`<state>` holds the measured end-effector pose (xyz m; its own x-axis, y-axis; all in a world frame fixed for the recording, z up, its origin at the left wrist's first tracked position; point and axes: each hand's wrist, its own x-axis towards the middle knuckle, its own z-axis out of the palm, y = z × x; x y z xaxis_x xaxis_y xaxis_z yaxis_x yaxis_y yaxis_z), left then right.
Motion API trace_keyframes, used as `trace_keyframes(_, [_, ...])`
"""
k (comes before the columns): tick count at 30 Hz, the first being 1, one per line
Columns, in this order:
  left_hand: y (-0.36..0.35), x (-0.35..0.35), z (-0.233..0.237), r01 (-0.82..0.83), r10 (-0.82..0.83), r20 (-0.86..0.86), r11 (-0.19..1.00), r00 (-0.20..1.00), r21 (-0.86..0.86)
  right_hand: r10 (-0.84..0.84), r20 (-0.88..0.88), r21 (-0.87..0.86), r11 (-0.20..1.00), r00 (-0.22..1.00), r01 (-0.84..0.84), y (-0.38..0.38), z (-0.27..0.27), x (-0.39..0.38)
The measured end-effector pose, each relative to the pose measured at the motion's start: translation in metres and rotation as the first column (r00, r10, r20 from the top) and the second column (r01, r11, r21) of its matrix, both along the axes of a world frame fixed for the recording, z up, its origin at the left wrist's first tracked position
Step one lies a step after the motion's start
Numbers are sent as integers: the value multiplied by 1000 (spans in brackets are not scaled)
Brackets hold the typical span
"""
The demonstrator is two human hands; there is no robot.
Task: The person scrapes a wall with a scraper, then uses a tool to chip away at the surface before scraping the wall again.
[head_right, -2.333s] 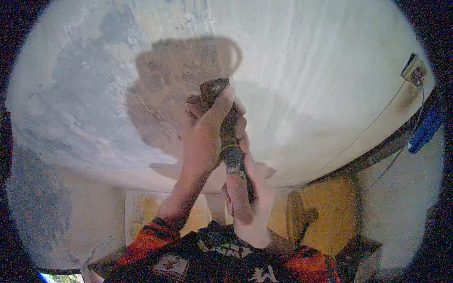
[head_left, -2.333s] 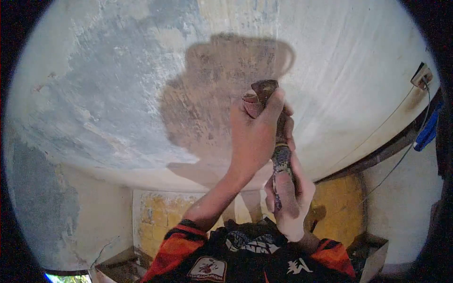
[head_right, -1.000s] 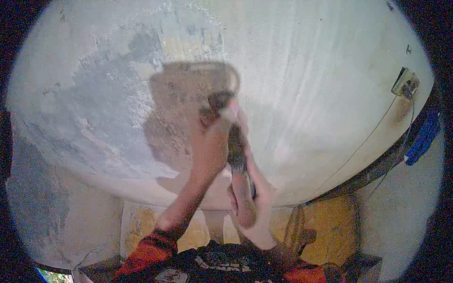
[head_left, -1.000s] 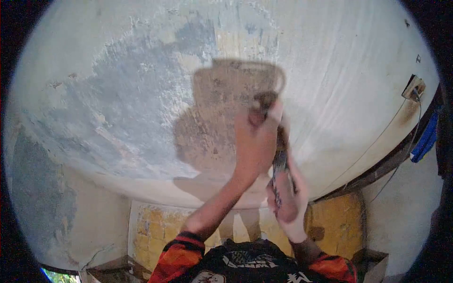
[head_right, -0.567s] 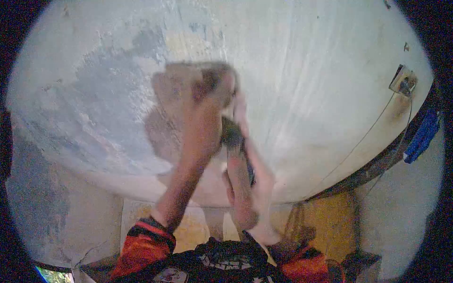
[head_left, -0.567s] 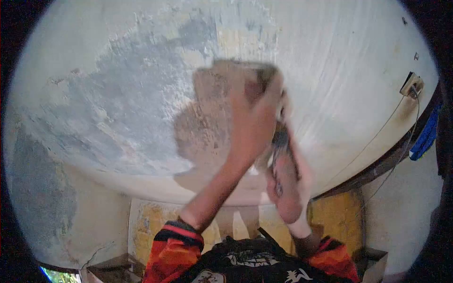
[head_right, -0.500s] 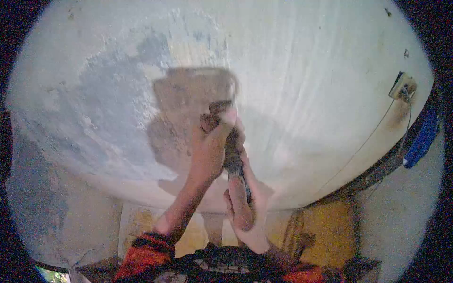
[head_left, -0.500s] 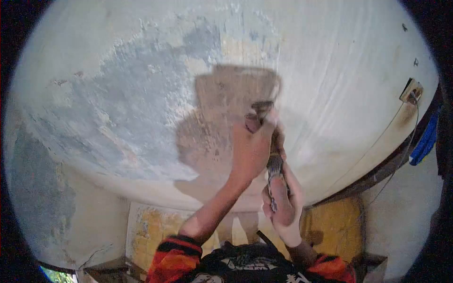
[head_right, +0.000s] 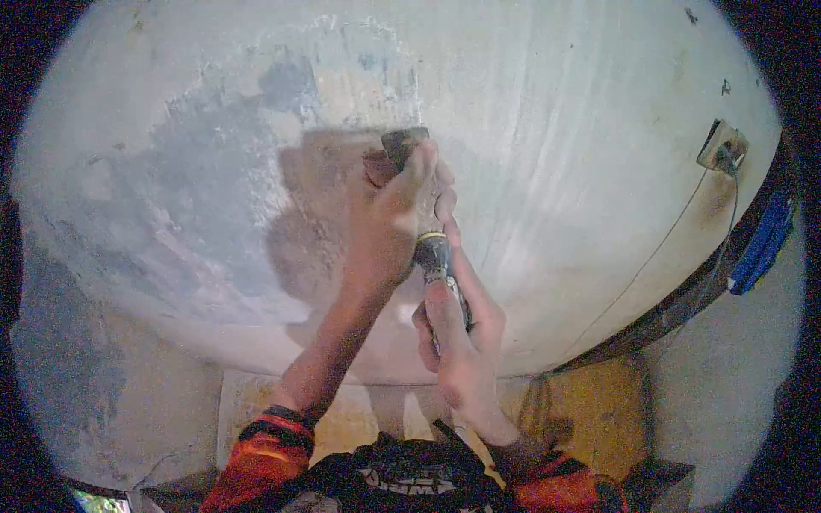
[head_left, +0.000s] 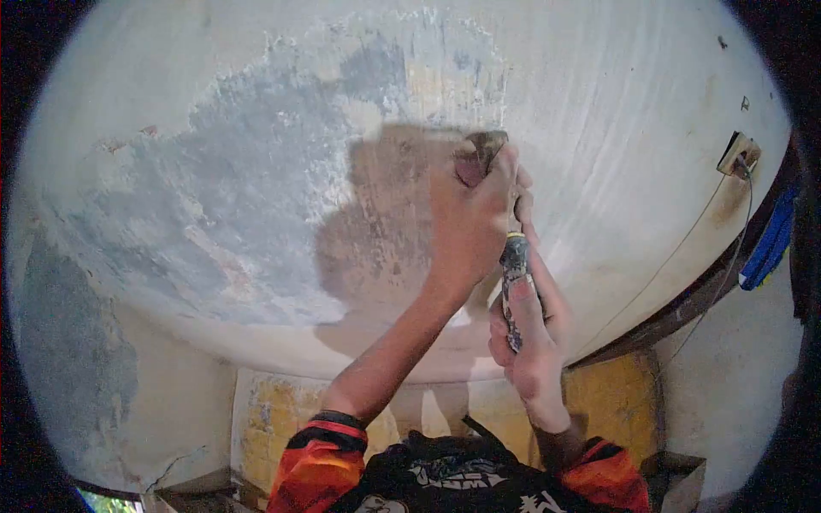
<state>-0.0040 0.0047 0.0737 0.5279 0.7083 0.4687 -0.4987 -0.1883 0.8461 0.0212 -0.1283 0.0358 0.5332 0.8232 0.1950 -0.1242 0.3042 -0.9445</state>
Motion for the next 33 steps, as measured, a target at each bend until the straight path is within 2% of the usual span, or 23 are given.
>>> trace_keyframes(1, [0, 4, -2, -66, 64, 27, 991, 998, 116, -19, 24, 3, 1000, 1000, 19, 1, -5, 4])
trace_keyframes(4, [10, 14, 27, -115, 103, 81, 981, 991, 154, -32, 76, 59, 998, 997, 28, 8, 8, 12])
trace_keyframes(6, [13, 20, 44, -145, 131, 103, 978, 986, 147, -1, 21, 130, 991, 1000, -1, 11, 35, 10])
trace_keyframes(7, [12, 20, 40, -154, 138, 136, 981, 981, 116, 22, 4, 176, 984, 1000, -22, 13, 46, 9])
trace_keyframes(8, [11, 20, 37, -161, 145, 169, 983, 975, 85, 8, 8, 122, 993, 1000, -9, 10, 36, 8])
trace_keyframes(10, [-2, 16, -9, -135, 143, 259, 990, 955, -46, -17, 19, 11, 1000, 1000, 17, 0, -2, 2])
trace_keyframes(11, [-8, 2, 1, -109, 109, 0, 994, 994, -33, -49, 86, 32, 998, 995, 46, 3, -4, 0])
trace_keyframes(12, [0, 3, 10, -306, 326, -42, 919, 944, 248, -47, 85, 62, 997, 995, 42, 6, 5, 4])
trace_keyframes(13, [15, 10, 21, -441, 526, -34, 744, 850, 502, -46, 78, 76, 996, 996, 40, 11, 22, 10])
trace_keyframes(15, [25, 18, 27, -463, 628, 22, 549, 778, 696, -28, 39, 88, 996, 999, 25, 9, 34, 12])
trace_keyframes(16, [26, 19, 28, -425, 564, 18, 601, 826, 677, -10, 8, 91, 996, 1000, 9, 7, 37, 10])
trace_keyframes(18, [16, 15, 25, -346, 370, 33, 831, 929, 436, 15, -5, 69, 998, 1000, -14, 2, 31, 5])
trace_keyframes(19, [-2, 9, 12, -258, 246, 84, 949, 966, 183, 26, 11, 35, 999, 1000, -26, -4, 15, 2])
trace_keyframes(20, [-7, 9, 6, -120, 128, 170, 991, 977, -54, 36, 30, 21, 999, 999, -37, -3, 8, 1])
trace_keyframes(21, [13, 24, 5, -308, 288, 172, 946, 942, 102, -17, 40, 13, 1000, 999, 16, 0, 12, 2])
trace_keyframes(24, [4, 8, 64, 7, 0, 146, 999, 989, -44, 31, 3, 118, 992, 1000, -31, 10, 50, 7])
trace_keyframes(25, [4, 8, 60, 5, 5, 139, 997, 990, -76, 22, 12, 113, 993, 1000, -23, 7, 50, 3])
trace_keyframes(27, [9, 19, 18, -96, 111, 114, 987, 987, -130, 19, 26, 60, 998, 999, -20, -3, 16, 2])
trace_keyframes(29, [4, 19, 13, -170, 188, 126, 975, 974, -147, 10, 31, 52, 999, 999, -12, 0, 11, 3])
trace_keyframes(32, [-7, -4, 47, -29, 30, 5, 988, 1000, -151, 38, -46, 68, 997, 998, -35, -4, 36, -7])
trace_keyframes(33, [-5, 1, 37, -66, 69, 21, 990, 997, -123, 3, -26, 76, 997, 1000, -1, -2, 27, -7])
